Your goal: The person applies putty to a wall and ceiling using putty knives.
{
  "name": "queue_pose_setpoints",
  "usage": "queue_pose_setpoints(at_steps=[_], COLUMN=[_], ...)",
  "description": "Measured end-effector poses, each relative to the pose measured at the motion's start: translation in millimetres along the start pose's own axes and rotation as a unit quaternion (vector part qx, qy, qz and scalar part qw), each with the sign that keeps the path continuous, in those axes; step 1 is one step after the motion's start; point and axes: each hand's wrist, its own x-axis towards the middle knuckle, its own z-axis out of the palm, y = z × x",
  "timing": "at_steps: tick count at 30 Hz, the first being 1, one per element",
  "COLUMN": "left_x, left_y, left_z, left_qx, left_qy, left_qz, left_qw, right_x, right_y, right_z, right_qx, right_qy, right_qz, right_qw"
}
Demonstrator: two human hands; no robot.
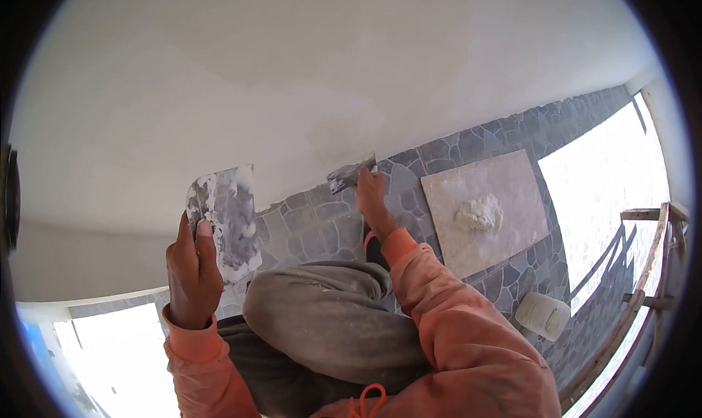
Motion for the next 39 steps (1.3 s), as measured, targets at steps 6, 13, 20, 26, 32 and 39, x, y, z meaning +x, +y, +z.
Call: queue_pose_setpoints(at_steps=[6, 13, 20, 26, 32, 39], left_x=[-1.8, -3.4, -4.0, -4.6, -5.6, -6.1], left_y=[-6.0, -5.1, -5.1, -5.0, -7.2, -11.2], left_z=[0.3, -1.3, -3.2, -3.0, -5.8, -6.3], left_qx=[0.004, -0.002, 0.006, -0.001, 0.015, 0.007], left_qy=[0.008, 0.006, 0.009, -0.001, 0.017, 0.036], left_qz=[-0.002, -0.008, -0.002, -0.015, 0.0, 0.011], left_qw=[1.0, 1.0, 1.0, 1.0, 1.0, 0.999], right_x=[12.7, -10.4, -40.3, -12.7, -27.2, -57.1], right_y=[-34.0, -74.9, -97.8, -68.8, -120.9, -166.5], right_z=[9.0, 3.8, -2.2, 25.2, 40.6, 45.4], right_qx=[0.185, 0.116, -0.018, 0.193, 0.079, -0.008], right_qy=[0.039, 0.036, 0.074, 0.021, 0.06, 0.019], right_qz=[0.032, -0.029, -0.073, 0.028, 0.004, -0.132], right_qw=[0.981, 0.992, 0.994, 0.981, 0.995, 0.991])
